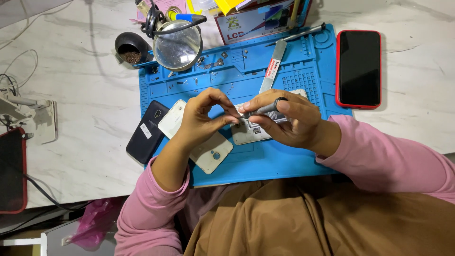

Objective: Repairing a mobile phone by using a screwdriver to manipulate internal components on a repair mat

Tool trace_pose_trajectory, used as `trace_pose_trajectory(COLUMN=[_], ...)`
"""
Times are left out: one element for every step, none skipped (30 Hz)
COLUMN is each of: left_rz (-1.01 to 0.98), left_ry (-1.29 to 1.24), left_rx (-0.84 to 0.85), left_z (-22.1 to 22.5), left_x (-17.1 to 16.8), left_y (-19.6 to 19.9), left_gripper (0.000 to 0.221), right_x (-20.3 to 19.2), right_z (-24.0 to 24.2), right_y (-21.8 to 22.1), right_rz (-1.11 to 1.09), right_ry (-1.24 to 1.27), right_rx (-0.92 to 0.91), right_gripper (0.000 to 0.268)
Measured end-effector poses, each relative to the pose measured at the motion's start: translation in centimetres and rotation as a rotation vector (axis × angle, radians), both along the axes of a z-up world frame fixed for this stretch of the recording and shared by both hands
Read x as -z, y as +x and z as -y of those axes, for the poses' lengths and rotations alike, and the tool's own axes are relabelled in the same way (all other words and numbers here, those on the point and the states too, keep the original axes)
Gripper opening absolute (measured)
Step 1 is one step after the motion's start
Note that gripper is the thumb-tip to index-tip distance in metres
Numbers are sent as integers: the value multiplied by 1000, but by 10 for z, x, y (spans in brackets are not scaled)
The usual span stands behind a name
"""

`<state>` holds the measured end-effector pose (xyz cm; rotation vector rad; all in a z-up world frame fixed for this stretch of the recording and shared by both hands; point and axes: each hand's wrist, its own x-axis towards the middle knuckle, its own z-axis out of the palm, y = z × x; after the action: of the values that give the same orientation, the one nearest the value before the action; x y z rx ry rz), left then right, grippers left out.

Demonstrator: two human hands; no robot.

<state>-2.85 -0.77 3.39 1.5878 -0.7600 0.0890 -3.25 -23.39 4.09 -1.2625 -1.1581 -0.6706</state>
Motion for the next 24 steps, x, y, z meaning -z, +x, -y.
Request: trace_pose_trajectory(left_rz=[3,-3,-9,1,-2,-4,9,5,2,13,1,-9,3,-15,-33,-26,-31,-36,-28,-34,-40,-37,-35,-31], left_ry=[-3,7,17,8,10,10,-1,7,16,6,16,25,15,29,44,31,46,61,48,58,68,59,67,76], left_rx=[-3,-3,-2,-1,-7,-13,-12,-11,-9,-11,-3,4,1,8,16,8,8,8,1,2,2,-3,2,4], left_z=[0,1,2,2,2,2,2,2,1,1,1,1,1,0,-1,0,0,0,0,0,-1,0,0,0], left_x=[0,-1,-2,-2,-3,-3,-3,-3,-3,-4,-5,-6,-6,-5,-3,-5,-6,-8,-7,-7,-7,-8,-10,-11], left_y=[-1,-1,-1,-1,-1,-1,0,0,0,-1,-1,-2,0,0,0,-1,-2,-3,-3,-3,-2,-3,-3,-2], left_gripper=[29,29,29,29,29,29,29,27,26,26,25,24,24,23,22,22,22,22,22,21,21,21,21,21], right_x=[2,3,4,5,5,5,6,8,9,12,15,18,18,19,19,19,19,19,21,23,24,26,27,29], right_z=[-1,-1,-1,-1,-1,0,-1,-2,-4,-4,-4,-4,-3,-3,-3,-3,-3,-3,-2,-2,-1,0,0,0], right_y=[-1,0,1,1,1,2,3,3,4,5,6,8,9,9,9,8,7,7,8,9,11,12,13,15], right_rz=[3,3,4,14,6,0,13,5,-3,8,-9,-25,-12,-15,-18,-11,-20,-27,-20,-40,-60,-57,-58,-57], right_ry=[-3,-5,-7,-16,-17,-21,-32,-25,-18,-27,-32,-37,-47,-49,-50,-63,-68,-73,-86,-97,-109,-118,-119,-119], right_rx=[-3,-2,-2,0,-2,-5,-4,-6,-8,-9,-13,-19,-21,-23,-26,-33,-36,-39,-45,-50,-54,-59,-57,-58], right_gripper=[67,67,68,68,69,71,71,70,69,69,68,66,66,65,64,64,62,60,60,62,64,64,65,65])
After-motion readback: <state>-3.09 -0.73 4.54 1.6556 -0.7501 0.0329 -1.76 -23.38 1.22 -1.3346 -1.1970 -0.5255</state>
